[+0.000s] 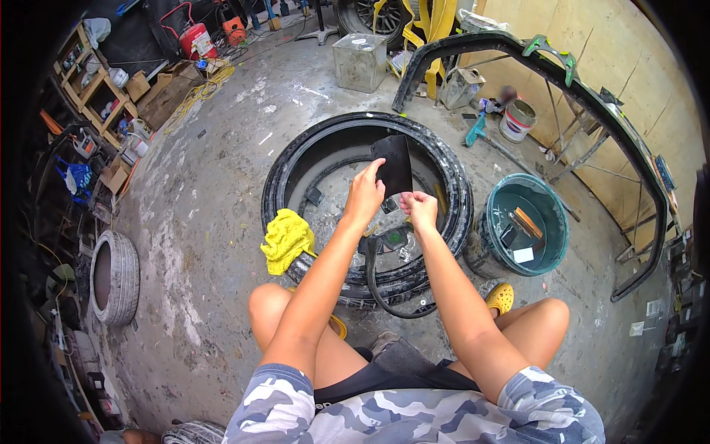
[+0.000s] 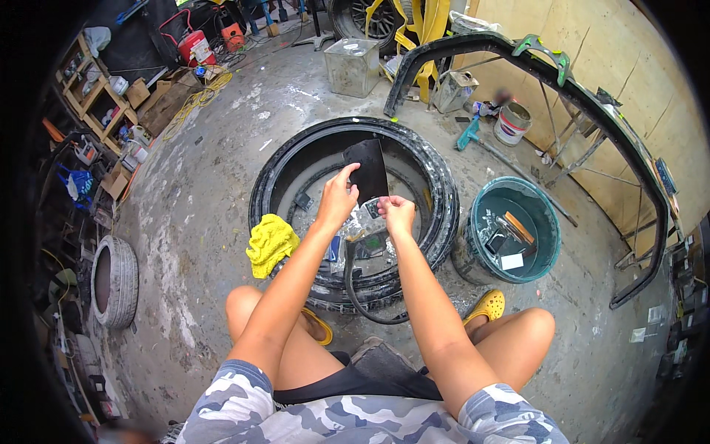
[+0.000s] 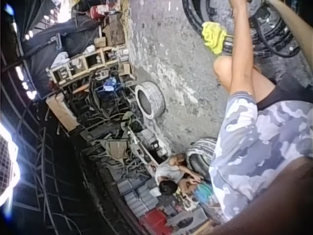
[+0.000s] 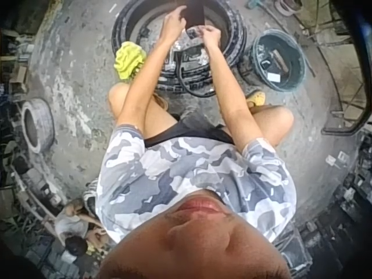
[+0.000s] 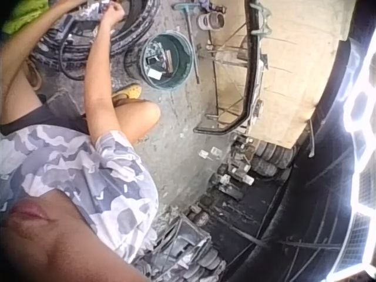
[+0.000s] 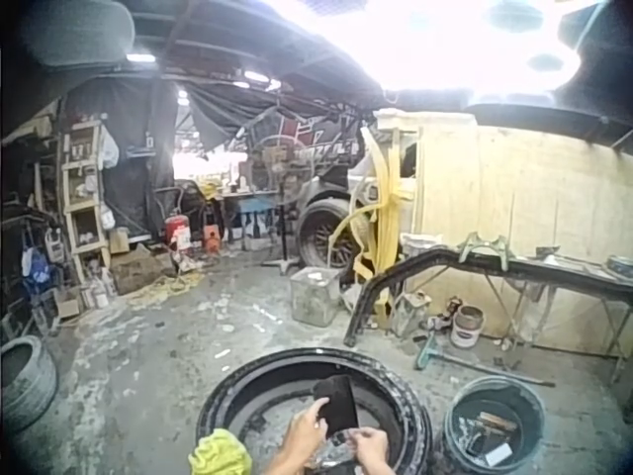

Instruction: The recorder is seen patching or cleaning a tire inner tube using various tools and materials in a workshop setting.

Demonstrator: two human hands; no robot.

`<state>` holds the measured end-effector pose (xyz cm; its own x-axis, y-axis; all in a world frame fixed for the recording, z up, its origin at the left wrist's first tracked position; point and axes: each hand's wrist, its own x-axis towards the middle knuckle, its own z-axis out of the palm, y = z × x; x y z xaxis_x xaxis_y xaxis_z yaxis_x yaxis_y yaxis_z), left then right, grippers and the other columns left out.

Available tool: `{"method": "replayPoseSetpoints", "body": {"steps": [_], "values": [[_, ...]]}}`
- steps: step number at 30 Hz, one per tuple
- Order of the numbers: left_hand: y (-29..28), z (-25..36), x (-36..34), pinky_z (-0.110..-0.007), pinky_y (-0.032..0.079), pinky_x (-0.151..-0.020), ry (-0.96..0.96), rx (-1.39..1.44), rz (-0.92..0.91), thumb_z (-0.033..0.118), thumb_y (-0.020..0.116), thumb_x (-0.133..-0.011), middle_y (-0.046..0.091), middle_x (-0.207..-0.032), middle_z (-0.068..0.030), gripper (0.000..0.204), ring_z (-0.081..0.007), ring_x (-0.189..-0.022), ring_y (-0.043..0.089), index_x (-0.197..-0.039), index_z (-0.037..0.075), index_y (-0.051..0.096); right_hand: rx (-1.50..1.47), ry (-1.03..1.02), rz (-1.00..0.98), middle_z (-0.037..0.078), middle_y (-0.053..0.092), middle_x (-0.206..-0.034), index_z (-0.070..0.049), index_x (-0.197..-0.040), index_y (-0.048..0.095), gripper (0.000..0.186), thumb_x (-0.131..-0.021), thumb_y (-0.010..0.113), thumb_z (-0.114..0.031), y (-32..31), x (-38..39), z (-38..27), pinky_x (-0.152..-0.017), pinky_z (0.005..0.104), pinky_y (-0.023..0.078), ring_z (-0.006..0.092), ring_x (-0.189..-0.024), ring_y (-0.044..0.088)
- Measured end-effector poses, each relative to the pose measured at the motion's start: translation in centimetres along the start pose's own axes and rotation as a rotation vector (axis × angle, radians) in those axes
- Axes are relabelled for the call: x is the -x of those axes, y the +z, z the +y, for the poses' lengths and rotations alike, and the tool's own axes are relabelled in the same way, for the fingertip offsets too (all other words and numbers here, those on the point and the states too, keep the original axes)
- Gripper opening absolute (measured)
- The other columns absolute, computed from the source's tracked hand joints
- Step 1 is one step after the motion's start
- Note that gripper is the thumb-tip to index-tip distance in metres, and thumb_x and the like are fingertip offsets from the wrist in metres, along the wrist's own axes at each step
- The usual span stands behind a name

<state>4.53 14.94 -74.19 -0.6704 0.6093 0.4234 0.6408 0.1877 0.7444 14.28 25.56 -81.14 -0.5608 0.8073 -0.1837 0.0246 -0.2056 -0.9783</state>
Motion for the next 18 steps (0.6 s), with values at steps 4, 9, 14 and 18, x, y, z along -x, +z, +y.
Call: {"method": "replayPoseSetpoints", "body": {"steps": [4, 9, 14, 18], "values": [[-0.1, 0.2, 0.0, -0.037, 0.051, -0.076, 0.013, -0.019, 0.016, -0.002, 0.057, -0.077, 0.064, -0.103, -0.0197, 0.045, -0.0302, -0.084, 0.065, -0.121, 0.007, 0.055, -0.015, 0.000, -0.014, 0.006, 0.067, -0.072, 0.001, -0.081, 0.067, 0.011, -0.083, 0.063, -0.009, -0.1, 0.0, 0.0, -0.054, 0.0218, 0.044, 0.0094, -0.058, 0.059], [-0.6, 1.2, 0.0, -0.042, 0.048, -0.088, -0.084, 0.014, -0.072, -0.004, 0.054, -0.078, 0.060, -0.112, -0.0233, 0.043, -0.0393, -0.104, 0.057, -0.120, 0.004, 0.053, -0.055, -0.007, -0.006, 0.006, 0.066, -0.069, 0.002, -0.080, 0.068, 0.010, -0.082, 0.064, -0.007, -0.5, -0.1, 0.1, -0.051, 0.0220, 0.044, 0.0088, -0.056, 0.057], [0.0, -0.2, 0.0, -0.037, 0.051, -0.075, 0.019, -0.045, 0.035, -0.002, 0.057, -0.076, 0.064, -0.100, -0.0202, 0.045, -0.0308, -0.083, 0.064, -0.121, 0.007, 0.055, -0.064, 0.003, -0.016, 0.007, 0.066, -0.070, 0.003, -0.080, 0.068, 0.010, -0.081, 0.063, -0.006, -0.3, 0.1, 0.1, -0.052, 0.0219, 0.044, 0.0094, -0.057, 0.057], [-0.1, -0.2, -0.1, -0.037, 0.051, -0.075, 0.002, -0.040, 0.034, -0.002, 0.057, -0.076, 0.064, -0.100, -0.0201, 0.045, -0.0310, -0.083, 0.064, -0.121, 0.007, 0.055, -0.063, -0.001, -0.025, 0.007, 0.066, -0.070, 0.003, -0.081, 0.068, 0.010, -0.081, 0.064, -0.006, -0.7, 0.0, 0.5, -0.052, 0.0223, 0.044, 0.0096, -0.057, 0.057]]}}
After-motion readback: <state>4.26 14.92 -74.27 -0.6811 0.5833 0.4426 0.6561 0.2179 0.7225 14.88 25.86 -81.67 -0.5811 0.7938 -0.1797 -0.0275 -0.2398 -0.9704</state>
